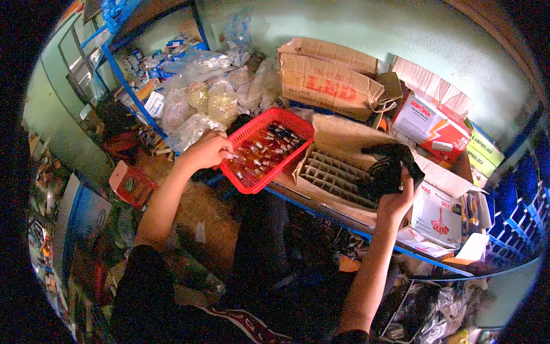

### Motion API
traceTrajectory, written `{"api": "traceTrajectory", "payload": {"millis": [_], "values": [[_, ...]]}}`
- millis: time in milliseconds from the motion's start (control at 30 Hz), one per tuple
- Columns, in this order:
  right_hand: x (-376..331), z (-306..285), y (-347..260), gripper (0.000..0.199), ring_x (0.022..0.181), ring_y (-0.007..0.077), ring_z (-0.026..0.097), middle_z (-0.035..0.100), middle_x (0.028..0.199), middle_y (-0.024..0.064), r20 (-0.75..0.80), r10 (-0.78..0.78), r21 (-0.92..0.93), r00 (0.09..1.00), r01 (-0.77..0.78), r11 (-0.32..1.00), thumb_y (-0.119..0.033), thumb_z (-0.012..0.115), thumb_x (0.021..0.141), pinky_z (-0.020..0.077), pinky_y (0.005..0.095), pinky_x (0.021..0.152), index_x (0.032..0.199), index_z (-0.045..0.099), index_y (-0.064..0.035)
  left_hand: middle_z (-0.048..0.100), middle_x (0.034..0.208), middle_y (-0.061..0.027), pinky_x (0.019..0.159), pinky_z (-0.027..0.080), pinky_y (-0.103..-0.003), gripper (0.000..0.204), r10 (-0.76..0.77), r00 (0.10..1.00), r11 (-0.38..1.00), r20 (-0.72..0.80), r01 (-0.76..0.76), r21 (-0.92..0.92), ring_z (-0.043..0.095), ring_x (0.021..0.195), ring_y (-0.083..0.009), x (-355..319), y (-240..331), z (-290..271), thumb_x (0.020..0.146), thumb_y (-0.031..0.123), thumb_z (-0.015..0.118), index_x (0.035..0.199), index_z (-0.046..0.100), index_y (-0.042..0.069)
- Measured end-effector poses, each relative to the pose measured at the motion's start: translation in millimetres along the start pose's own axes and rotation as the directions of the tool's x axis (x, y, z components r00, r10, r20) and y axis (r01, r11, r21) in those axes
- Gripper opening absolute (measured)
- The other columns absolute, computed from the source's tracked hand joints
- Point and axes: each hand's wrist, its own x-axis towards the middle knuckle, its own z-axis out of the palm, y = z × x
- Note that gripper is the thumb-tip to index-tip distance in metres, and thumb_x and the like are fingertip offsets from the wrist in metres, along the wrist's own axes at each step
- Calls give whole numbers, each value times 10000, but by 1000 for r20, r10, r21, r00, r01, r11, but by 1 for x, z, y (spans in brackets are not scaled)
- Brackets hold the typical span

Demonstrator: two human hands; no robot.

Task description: Assembling small hardware components by inserting them into a black housing while seated at a workbench in a storage area.

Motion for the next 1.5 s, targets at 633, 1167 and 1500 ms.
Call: {"api": "traceTrajectory", "payload": {"millis": [633,1167,1500], "values": [[-47,33,-10,317,1135,219,608,666,1180,92,500,82,-364,862,123,923,15,662,814,446,345,1057,1131,663,6,621,1380,-162,1140,457,-458,818,277,954,577,-112,-259,-775,596,1298,-347,0,170,-1,884,325,868,1565,479,93],[41,114,-22,327,1119,192,702,743,1190,112,700,349,-684,623,443,580,-141,728,988,564,353,944,1266,676,22,691,1084,-169,910,504,-382,45,24,793,633,-609,-484,-604,673,968,-307,-10,193,43,772,-26,567,796,605,-21],[-13,115,35,240,1137,291,700,786,1146,61,727,528,-580,439,804,130,-324,832,835,427,505,1046,1010,837,-159,665,978,-82,853,459,-307,220,-256,862,355,-438,-338,-872,607,903,-168,-39,181,63,1030,127,615,880,616,-34]]}}
